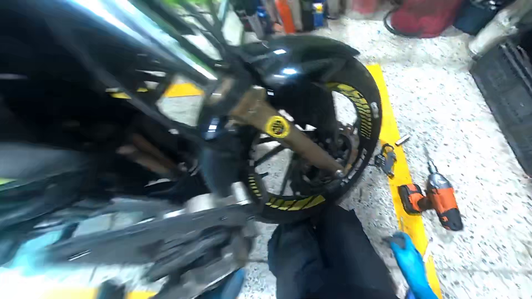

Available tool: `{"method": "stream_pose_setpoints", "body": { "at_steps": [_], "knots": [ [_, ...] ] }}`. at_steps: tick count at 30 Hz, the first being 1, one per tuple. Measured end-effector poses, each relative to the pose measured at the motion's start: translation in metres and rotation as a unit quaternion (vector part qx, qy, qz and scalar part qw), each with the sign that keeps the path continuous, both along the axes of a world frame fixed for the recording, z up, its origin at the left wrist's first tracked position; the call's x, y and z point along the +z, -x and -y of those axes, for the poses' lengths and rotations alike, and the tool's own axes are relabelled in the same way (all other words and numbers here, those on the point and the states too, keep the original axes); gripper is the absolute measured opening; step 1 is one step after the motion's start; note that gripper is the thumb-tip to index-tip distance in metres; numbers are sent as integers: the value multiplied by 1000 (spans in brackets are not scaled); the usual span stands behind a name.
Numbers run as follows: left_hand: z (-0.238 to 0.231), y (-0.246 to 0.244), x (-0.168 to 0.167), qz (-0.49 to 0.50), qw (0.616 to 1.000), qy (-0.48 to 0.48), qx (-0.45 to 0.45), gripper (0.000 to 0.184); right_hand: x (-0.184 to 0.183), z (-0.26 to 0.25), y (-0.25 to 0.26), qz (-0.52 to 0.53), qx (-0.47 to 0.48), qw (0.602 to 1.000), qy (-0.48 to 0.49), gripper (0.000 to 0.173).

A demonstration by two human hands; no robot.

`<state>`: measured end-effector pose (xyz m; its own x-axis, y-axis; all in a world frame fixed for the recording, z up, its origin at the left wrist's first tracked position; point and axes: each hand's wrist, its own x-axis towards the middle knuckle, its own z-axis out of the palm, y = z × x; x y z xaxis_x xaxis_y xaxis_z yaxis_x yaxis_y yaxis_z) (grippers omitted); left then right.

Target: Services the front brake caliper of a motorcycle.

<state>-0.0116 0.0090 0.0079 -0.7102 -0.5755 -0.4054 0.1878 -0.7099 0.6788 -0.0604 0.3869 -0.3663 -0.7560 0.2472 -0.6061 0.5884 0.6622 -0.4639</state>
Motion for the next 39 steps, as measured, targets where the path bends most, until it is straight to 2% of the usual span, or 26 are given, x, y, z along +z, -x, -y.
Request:
{"method": "stream_pose_setpoints", "body": {
  "at_steps": [2,4,6,8,10,12,14,16,18,21,23,27,33,39],
  "knots": [
    [-5,6,2,47,999,-11,25,50,27,-6,-6,-57,6,990,131,44],
    [-11,9,0,31,998,-45,36,55,57,-1,-7,-74,8,964,254,50],
    [-16,9,-2,18,996,-65,53,53,81,8,-6,-88,25,940,328,58],
    [-20,9,-2,19,995,-71,67,52,97,23,-1,-110,44,907,405,58],
    [-23,7,-3,3,994,-79,78,48,114,43,10,-128,70,886,440,47],
    [-27,5,-6,-12,993,-86,85,44,130,63,22,-160,106,877,441,27],
    [-31,3,-5,-13,993,-91,80,41,149,79,36,-219,169,861,427,17],
    [-33,1,-4,-10,993,-89,74,40,181,95,52,-282,242,818,440,13],
    [-36,-1,-4,-21,994,-84,72,40,235,116,66,-321,292,764,477,16],
    [-40,-4,-5,-33,992,-87,88,37,312,151,79,-383,307,689,533,22],
    [-42,-5,-2,-31,991,-92,92,35,339,173,89,-430,305,657,539,20],
    [-42,-5,5,-18,989,-110,98,35,355,203,103,-438,300,661,531,13],
    [-41,-3,7,-6,991,-99,93,35,357,218,108,-409,358,670,506,14],
    [-39,0,6,-3,990,-105,90,35,364,225,110,-473,446,663,371,16]
  ]
}}
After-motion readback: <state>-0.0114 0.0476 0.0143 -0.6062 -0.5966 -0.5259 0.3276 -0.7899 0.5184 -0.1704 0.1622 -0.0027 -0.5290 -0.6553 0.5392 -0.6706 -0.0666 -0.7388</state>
